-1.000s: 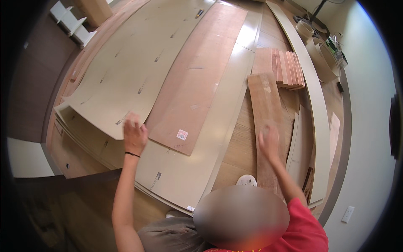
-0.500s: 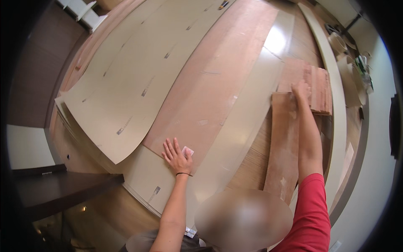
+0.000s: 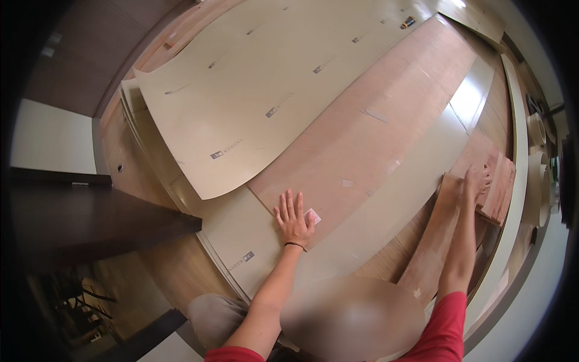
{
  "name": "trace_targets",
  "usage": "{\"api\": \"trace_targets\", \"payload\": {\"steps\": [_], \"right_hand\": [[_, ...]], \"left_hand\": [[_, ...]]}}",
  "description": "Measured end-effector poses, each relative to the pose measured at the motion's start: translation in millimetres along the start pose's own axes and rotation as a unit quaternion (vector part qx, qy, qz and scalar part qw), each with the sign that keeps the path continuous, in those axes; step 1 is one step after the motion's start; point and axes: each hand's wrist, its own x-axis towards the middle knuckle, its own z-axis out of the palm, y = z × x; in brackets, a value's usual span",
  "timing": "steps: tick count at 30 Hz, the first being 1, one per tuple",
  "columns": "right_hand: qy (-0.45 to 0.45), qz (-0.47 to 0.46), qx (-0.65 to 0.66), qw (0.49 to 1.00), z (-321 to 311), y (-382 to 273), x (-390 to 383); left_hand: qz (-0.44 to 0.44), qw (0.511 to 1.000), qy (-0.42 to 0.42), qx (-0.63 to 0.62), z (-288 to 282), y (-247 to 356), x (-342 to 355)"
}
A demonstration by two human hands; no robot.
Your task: The person kneels on the floor and handles wooden flooring planks and underlayment sheets, arranging and stacking them in preparation for installation. Another person is visible nearby working with similar materials.
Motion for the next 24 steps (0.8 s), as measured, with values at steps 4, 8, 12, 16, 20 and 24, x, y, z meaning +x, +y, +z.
{"api": "trace_targets", "payload": {"steps": [4, 8, 12, 16, 20, 24], "right_hand": [[0.081, -0.301, 0.134, 0.941, -39, -28, -139], [-0.080, -0.425, 0.247, 0.867, -90, -6, -313], [-0.173, -0.497, 0.290, 0.800, -155, 95, -423], [-0.331, -0.437, 0.190, 0.814, -183, 225, -484], [-0.311, -0.405, 0.182, 0.840, -175, 236, -486], [-0.315, -0.415, 0.186, 0.833, -181, 228, -482]], "left_hand": [[0.002, 1.000, -0.009, -0.020, 2, 4, 2], [0.002, 0.999, 0.008, -0.034, 3, 2, -1], [0.018, 0.998, 0.034, -0.046, 6, 2, -2], [0.031, 0.997, 0.041, -0.050, 8, -8, -2], [0.096, 0.988, 0.085, -0.085, 5, -19, 8], [0.004, 0.984, 0.159, -0.080, -15, -33, 21]]}}
